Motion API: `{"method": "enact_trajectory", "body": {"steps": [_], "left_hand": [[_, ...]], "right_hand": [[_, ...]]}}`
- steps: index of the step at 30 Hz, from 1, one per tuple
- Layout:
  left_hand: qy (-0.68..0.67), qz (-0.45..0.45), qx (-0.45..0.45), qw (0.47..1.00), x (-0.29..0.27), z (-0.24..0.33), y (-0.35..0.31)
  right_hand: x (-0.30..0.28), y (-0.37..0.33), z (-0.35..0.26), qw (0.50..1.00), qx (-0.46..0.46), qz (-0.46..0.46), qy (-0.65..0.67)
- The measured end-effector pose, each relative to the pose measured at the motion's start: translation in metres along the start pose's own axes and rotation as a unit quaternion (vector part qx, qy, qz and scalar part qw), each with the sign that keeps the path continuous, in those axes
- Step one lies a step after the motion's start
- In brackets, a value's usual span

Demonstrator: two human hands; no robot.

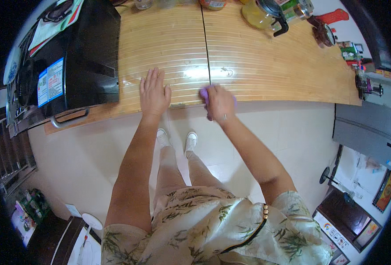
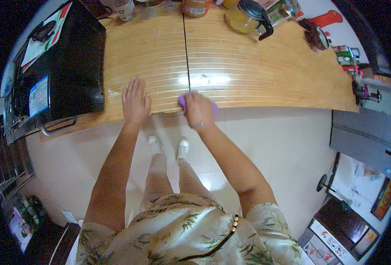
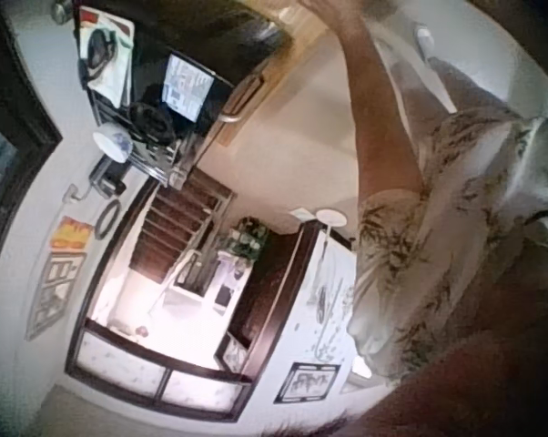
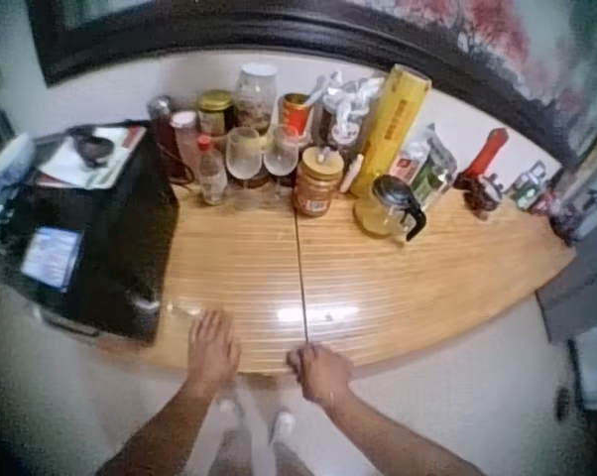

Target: The person wipes a wooden countertop with a purple cloth, moving various items like jars, a kettle, and a food container to clean underneath them. They then wipe the top of a black appliance, likely a rice cooker, before returning to the countertop.

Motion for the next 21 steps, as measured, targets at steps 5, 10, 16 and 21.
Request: {"method": "enact_trajectory", "body": {"steps": [5,10,16,21], "left_hand": [[-0.008,-0.005,-0.001,1.000,-0.006,0.006,-0.002],[-0.003,-0.004,-0.003,1.000,-0.004,0.002,-0.005],[-0.004,-0.006,-0.005,1.000,-0.005,0.006,-0.002],[-0.007,-0.008,0.000,1.000,-0.007,0.005,0.001]], "right_hand": [[-0.009,0.003,-0.002,1.000,-0.010,-0.013,-0.017],[-0.008,0.026,0.002,0.998,0.029,-0.025,-0.045],[-0.016,0.008,0.002,0.998,0.002,-0.029,-0.052],[-0.012,0.008,0.003,0.997,0.050,-0.040,-0.036]]}}
Point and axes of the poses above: each hand's wrist, its own y-axis towards the middle knuckle, its own x-axis out of the palm, z = x × y, the point moved 4 cm from there along y, towards the middle knuckle, and after that the axes turned 2 degrees about z, right-handed, at the moved point
